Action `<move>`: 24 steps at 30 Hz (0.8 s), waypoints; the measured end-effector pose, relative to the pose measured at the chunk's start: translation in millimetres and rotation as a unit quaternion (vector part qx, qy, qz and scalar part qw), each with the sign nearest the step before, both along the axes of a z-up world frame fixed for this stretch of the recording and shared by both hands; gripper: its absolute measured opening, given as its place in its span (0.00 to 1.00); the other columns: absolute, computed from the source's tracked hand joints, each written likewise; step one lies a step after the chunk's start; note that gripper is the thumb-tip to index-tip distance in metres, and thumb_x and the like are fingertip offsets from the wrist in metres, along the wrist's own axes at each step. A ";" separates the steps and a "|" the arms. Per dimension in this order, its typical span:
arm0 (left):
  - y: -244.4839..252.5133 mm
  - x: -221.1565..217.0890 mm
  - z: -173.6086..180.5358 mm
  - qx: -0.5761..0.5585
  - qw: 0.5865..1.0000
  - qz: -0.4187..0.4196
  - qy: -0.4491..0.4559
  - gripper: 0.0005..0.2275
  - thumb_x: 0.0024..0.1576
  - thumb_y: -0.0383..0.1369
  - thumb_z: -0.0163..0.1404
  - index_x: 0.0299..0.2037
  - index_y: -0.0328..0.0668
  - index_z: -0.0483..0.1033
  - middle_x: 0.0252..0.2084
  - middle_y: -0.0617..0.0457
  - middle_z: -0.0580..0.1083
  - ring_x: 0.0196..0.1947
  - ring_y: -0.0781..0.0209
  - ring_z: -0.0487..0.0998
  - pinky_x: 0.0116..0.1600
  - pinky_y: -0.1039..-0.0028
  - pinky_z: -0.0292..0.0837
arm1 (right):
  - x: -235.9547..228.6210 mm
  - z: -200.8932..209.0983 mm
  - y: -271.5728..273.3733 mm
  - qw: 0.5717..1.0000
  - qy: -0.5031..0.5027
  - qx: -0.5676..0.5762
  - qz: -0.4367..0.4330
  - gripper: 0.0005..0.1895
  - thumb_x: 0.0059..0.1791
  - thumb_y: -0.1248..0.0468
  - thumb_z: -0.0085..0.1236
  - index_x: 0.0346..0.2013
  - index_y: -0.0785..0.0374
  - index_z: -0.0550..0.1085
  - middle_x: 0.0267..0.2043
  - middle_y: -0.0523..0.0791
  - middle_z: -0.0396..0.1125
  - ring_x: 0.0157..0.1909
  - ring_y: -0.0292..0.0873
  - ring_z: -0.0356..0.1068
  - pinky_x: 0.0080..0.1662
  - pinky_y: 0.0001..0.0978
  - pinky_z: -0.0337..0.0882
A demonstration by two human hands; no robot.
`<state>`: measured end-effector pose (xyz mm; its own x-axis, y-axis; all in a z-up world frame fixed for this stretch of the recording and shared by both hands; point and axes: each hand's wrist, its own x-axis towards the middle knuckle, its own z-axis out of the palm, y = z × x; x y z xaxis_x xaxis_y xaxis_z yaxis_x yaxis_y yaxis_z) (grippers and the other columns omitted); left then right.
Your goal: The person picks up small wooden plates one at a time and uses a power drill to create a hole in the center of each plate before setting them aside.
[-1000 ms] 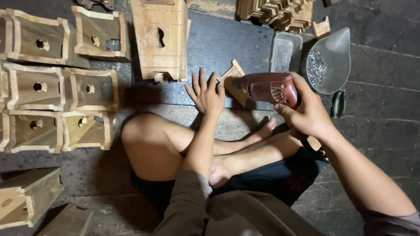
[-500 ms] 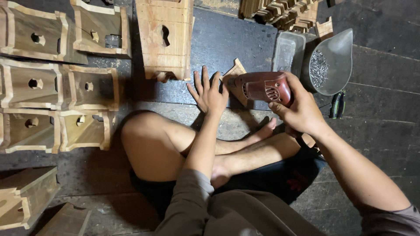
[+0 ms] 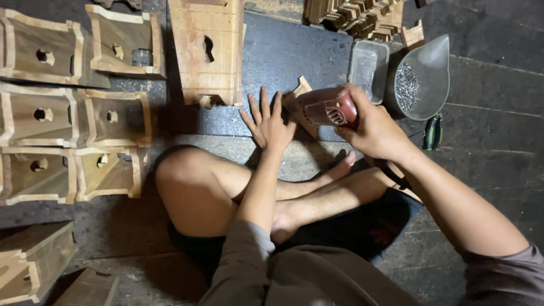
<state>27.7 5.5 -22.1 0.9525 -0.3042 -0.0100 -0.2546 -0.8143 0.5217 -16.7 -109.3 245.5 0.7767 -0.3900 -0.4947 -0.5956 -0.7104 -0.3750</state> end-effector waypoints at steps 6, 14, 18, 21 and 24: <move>8.5 2.6 8.3 0.050 0.994 -0.082 0.058 0.38 0.51 0.59 0.50 0.73 0.64 0.59 0.80 0.58 0.50 0.80 0.39 0.40 0.75 0.35 0.23 | -5.2 -0.2 7.6 1.000 -0.006 0.007 0.004 0.44 0.42 0.61 0.65 0.70 0.44 0.57 0.50 0.64 0.71 0.53 0.75 0.69 0.59 0.68 0.67; 9.2 2.9 20.1 0.077 0.990 -0.088 0.075 0.39 0.52 0.62 0.46 0.75 0.63 0.57 0.80 0.56 0.49 0.80 0.38 0.38 0.75 0.35 0.21 | -27.4 14.5 4.1 0.999 -0.049 0.011 -0.005 0.39 0.42 0.62 0.64 0.68 0.49 0.61 0.52 0.64 0.70 0.53 0.77 0.68 0.57 0.70 0.66; 7.2 2.4 15.6 0.073 0.991 -0.093 0.063 0.39 0.52 0.60 0.47 0.75 0.61 0.56 0.80 0.55 0.49 0.79 0.37 0.38 0.74 0.34 0.23 | -42.8 35.4 -0.1 0.996 -0.053 0.014 -0.072 0.41 0.42 0.60 0.64 0.69 0.48 0.61 0.50 0.63 0.71 0.54 0.75 0.68 0.57 0.67 0.66; 8.3 1.3 18.0 0.064 0.991 -0.094 0.067 0.37 0.54 0.59 0.45 0.75 0.61 0.55 0.81 0.54 0.48 0.79 0.37 0.37 0.75 0.34 0.23 | -53.6 30.6 -5.2 0.994 -0.060 0.017 -0.091 0.41 0.42 0.60 0.64 0.70 0.47 0.61 0.50 0.64 0.70 0.55 0.75 0.68 0.57 0.68 0.66; 8.1 1.8 17.0 0.070 0.990 -0.098 0.072 0.38 0.53 0.59 0.45 0.75 0.61 0.55 0.80 0.54 0.48 0.79 0.37 0.36 0.74 0.34 0.19 | -66.3 15.4 -9.1 0.992 -0.050 0.020 -0.110 0.42 0.42 0.59 0.65 0.70 0.48 0.60 0.50 0.65 0.70 0.55 0.75 0.68 0.57 0.67 0.66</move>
